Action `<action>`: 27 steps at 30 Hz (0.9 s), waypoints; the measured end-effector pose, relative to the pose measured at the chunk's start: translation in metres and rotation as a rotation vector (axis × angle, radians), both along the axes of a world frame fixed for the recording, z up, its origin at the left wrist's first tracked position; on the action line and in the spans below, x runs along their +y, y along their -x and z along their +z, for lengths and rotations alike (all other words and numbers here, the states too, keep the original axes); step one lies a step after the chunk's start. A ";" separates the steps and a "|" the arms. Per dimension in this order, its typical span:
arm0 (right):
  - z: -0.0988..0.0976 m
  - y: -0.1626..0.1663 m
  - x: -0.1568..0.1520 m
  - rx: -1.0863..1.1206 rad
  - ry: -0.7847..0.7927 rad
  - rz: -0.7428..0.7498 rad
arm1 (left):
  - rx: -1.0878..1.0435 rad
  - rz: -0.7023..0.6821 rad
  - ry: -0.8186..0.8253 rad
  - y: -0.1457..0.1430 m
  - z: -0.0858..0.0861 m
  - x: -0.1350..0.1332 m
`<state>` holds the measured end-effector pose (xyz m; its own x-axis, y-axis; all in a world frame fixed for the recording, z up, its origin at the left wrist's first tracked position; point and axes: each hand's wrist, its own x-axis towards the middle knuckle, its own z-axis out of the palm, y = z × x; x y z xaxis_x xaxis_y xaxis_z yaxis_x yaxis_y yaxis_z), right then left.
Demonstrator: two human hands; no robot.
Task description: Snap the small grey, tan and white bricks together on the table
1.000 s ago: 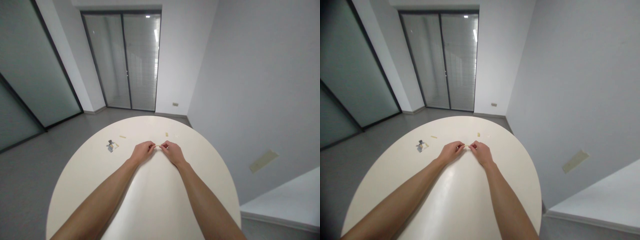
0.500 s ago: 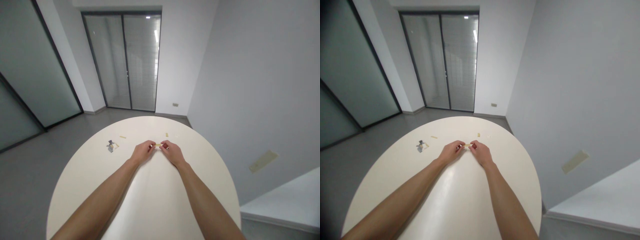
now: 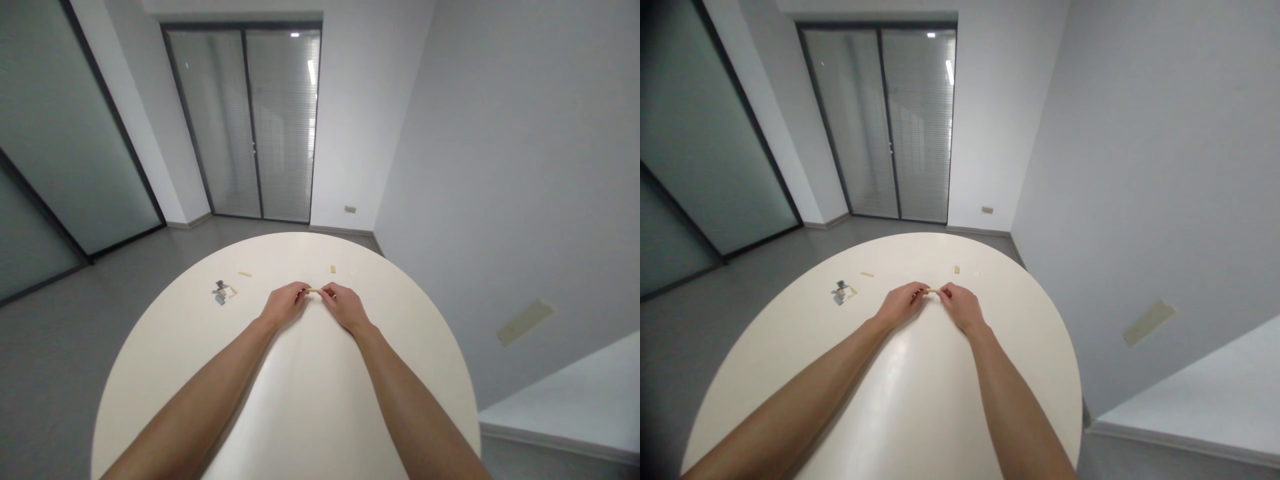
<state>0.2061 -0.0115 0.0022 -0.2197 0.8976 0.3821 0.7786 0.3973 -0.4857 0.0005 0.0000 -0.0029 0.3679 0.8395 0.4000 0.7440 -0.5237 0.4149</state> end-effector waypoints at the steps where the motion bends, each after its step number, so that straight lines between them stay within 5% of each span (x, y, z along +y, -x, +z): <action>1: 0.000 0.000 0.000 -0.004 0.002 -0.001 | 0.006 0.002 0.000 0.000 0.000 0.000; 27: 0.001 0.001 -0.003 0.061 0.010 0.046 | -0.025 0.010 0.007 -0.001 0.001 0.000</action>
